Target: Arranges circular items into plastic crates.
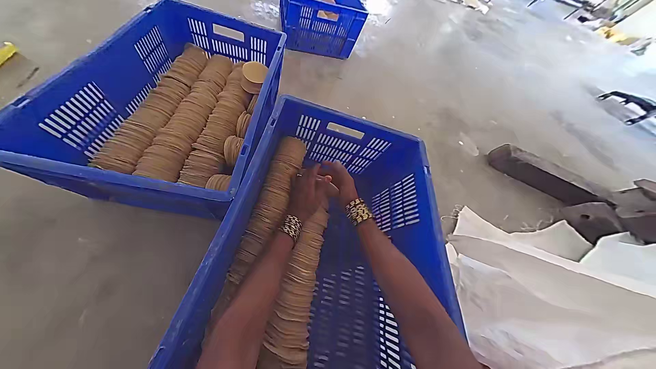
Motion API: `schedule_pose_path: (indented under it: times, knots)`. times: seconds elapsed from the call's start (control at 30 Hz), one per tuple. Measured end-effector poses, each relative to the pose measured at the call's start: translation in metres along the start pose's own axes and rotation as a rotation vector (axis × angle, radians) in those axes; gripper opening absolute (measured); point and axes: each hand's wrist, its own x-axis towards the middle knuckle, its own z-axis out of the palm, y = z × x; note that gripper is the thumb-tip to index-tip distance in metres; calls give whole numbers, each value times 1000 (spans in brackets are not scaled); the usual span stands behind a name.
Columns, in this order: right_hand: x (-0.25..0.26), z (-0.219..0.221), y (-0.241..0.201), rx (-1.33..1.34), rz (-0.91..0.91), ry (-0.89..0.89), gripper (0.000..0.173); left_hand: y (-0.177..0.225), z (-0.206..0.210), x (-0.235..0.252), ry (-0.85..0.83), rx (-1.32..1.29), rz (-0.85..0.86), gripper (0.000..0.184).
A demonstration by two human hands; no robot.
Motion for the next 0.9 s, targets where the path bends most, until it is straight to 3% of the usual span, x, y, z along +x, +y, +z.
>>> schedule_pose_path:
  times: [0.07,0.13,0.27,0.4,0.53,0.67,0.77,0.9]
  knots:
    - [2,5,20,98,-10,179,67,-2,1,1,-20,34,-10,50]
    - [3,15,31,122,7,245,75,-2,0,2,-16,26,-12,46]
    - [-3,31,17,80,60,216,80,0,-1,2,18,0,-19,39]
    - [-3,18,32,185,-29,287,85,2,-2,3,-16,38,-41,38]
    - [-14,32,32,9,16,184,77,-3,2,5,-47,83,-16,44]
    - [-30,11,32,128,5,186,88,1,2,7,-172,184,-25,37]
    - [-58,17,53,149,-48,471,67,7,-10,20,-331,235,-95,35]
    - [-76,59,48,-66,17,322,70,7,-20,29,-476,184,-125,41]
